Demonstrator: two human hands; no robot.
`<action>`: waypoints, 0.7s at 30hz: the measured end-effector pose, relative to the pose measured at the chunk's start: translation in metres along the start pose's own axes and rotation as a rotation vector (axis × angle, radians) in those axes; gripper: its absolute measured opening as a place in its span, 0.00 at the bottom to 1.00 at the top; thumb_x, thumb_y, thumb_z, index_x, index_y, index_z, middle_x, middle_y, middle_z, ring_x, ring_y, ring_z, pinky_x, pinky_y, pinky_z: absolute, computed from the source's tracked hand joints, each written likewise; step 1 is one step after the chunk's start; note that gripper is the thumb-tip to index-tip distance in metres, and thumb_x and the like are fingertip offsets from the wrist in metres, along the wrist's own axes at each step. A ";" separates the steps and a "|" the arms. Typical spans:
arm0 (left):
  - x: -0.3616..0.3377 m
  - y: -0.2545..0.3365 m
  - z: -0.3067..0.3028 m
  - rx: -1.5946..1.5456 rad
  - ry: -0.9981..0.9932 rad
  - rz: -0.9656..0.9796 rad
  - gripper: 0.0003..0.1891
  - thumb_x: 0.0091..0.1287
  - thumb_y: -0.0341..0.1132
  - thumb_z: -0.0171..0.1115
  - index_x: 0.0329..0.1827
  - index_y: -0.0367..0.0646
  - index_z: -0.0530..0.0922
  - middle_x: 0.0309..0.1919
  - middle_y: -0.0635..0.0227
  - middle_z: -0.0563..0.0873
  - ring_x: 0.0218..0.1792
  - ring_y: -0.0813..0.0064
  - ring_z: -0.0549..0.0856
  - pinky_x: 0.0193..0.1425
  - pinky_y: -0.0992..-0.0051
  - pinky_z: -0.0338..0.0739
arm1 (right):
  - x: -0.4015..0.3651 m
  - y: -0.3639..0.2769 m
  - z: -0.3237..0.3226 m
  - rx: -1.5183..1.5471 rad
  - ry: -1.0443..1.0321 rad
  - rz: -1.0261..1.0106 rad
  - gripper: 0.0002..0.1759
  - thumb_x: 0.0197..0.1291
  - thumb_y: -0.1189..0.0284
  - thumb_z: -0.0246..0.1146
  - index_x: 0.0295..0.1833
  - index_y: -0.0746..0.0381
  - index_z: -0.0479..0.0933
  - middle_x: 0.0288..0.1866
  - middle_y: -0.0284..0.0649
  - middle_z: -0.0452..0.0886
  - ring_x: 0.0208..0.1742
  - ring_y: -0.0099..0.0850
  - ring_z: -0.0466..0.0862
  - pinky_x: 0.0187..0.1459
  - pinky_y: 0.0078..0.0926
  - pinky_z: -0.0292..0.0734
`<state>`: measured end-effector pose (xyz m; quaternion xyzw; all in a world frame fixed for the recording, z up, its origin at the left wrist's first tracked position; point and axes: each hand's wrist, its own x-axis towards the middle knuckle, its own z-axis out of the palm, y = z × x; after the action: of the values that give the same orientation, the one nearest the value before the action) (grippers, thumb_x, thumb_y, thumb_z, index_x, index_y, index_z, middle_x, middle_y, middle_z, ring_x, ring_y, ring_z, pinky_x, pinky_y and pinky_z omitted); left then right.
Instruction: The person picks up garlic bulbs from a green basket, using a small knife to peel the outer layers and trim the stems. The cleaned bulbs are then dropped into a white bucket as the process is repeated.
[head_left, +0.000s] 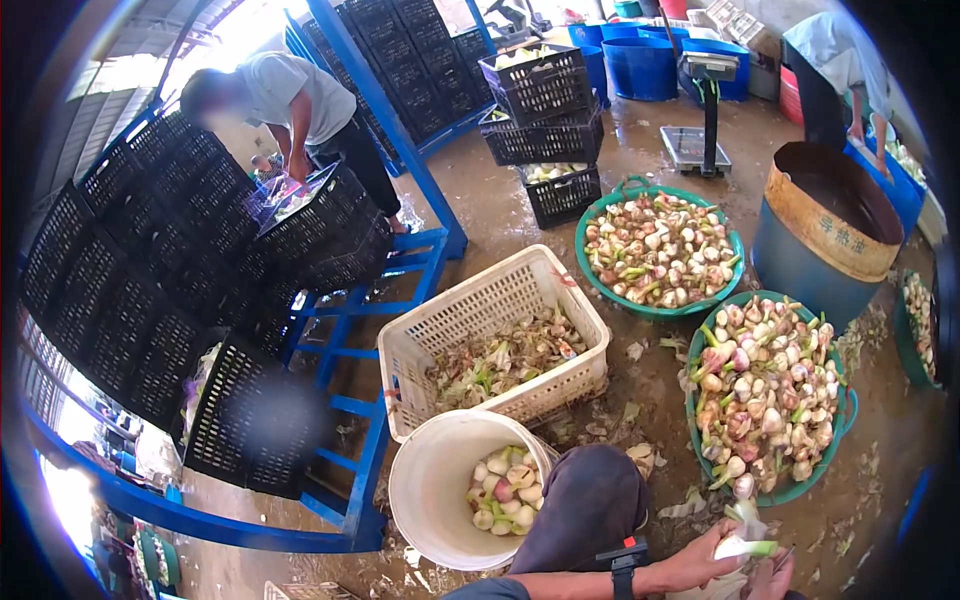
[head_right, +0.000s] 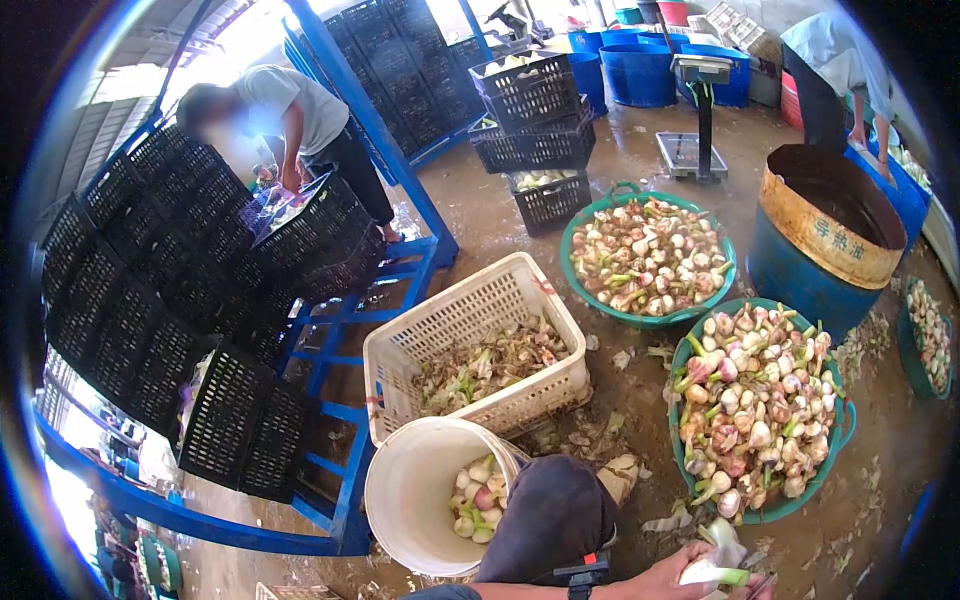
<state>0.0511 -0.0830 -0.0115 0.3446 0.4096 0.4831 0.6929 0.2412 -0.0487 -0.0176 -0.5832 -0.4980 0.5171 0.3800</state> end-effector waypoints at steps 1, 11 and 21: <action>0.008 -0.023 0.010 0.328 0.272 0.497 0.21 0.63 0.37 0.62 0.54 0.38 0.67 0.33 0.63 0.77 0.35 0.68 0.81 0.35 0.67 0.76 | -0.005 0.001 -0.005 0.120 -0.109 0.004 0.21 0.58 0.67 0.65 0.53 0.66 0.72 0.39 0.38 0.79 0.35 0.25 0.78 0.34 0.22 0.74; 0.028 -0.057 0.006 0.126 0.434 0.056 0.13 0.65 0.39 0.62 0.34 0.37 0.72 0.24 0.70 0.75 0.27 0.77 0.72 0.31 0.74 0.69 | -0.020 -0.025 0.028 -0.447 -0.058 -0.279 0.11 0.56 0.73 0.67 0.41 0.66 0.75 0.29 0.38 0.78 0.31 0.28 0.77 0.35 0.29 0.75; 0.027 -0.043 -0.001 0.389 0.562 0.160 0.09 0.61 0.32 0.61 0.31 0.39 0.69 0.24 0.59 0.73 0.25 0.68 0.73 0.31 0.68 0.69 | -0.027 -0.040 0.025 -0.377 0.029 -0.423 0.06 0.57 0.73 0.62 0.36 0.63 0.72 0.31 0.36 0.75 0.32 0.27 0.75 0.36 0.27 0.74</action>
<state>0.0718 -0.0703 -0.0560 0.3546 0.6405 0.5247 0.4344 0.2098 -0.0679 0.0221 -0.5343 -0.6904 0.3162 0.3713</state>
